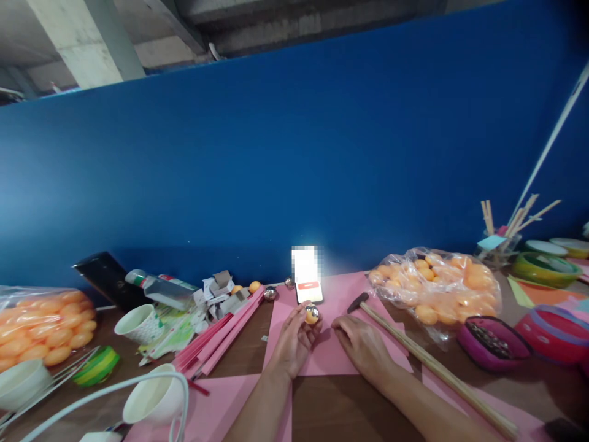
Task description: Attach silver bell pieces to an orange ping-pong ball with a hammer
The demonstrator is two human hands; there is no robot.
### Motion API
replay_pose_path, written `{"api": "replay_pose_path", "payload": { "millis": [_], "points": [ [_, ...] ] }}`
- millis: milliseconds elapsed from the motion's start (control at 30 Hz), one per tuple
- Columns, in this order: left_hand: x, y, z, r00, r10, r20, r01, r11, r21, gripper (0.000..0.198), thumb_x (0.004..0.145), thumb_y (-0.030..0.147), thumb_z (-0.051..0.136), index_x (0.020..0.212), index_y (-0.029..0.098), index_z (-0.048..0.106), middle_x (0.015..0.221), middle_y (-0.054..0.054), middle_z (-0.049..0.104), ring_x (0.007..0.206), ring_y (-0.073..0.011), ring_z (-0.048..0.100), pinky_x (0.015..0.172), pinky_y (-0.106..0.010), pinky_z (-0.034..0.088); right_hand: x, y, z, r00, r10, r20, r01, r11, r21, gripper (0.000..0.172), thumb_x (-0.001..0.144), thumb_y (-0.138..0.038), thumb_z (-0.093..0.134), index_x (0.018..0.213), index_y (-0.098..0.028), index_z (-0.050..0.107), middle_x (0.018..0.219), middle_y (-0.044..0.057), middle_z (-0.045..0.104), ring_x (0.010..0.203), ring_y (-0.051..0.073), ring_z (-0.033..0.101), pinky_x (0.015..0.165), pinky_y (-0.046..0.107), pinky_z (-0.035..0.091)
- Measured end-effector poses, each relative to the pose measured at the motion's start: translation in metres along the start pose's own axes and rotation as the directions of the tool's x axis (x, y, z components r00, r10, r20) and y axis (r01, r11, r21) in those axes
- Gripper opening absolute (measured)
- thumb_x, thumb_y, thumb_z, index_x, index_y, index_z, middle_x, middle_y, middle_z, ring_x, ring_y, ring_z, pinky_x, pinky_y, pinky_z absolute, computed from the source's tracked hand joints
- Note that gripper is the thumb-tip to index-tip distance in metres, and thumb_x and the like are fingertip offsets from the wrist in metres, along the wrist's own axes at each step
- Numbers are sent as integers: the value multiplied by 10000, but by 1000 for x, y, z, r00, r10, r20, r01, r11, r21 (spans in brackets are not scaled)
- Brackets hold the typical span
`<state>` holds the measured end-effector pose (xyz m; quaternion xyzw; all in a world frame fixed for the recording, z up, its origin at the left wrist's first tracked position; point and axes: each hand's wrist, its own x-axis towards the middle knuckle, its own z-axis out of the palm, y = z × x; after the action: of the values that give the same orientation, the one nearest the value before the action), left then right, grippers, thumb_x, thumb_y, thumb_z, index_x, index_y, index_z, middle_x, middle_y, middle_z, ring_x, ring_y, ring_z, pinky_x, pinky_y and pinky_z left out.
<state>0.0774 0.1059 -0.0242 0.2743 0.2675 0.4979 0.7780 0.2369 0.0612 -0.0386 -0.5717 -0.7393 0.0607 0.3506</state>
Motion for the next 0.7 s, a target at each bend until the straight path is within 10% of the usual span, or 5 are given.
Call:
{"api": "replay_pose_path", "payload": {
  "millis": [400,700],
  "points": [
    [0,-2,-1,999,16,32,-17,999,37,394,748,185,601,1132,193,516,892,-47,646,836,-135,613,848,-304,445,0,-3,-4,999,22,-27,-20,998,57,178,866,-180,382,806,-186,550,809,56,600,753,189,548,645,276,403],
    [-2,-1,4,999,5,54,-10,995,100,446,687,153,660,1116,199,549,935,-47,645,823,-118,605,845,-270,433,9,-15,-11,981,186,-49,-142,872,468,124,825,-219,433,799,-181,548,775,42,617,701,165,566,619,255,442]
  ]
}}
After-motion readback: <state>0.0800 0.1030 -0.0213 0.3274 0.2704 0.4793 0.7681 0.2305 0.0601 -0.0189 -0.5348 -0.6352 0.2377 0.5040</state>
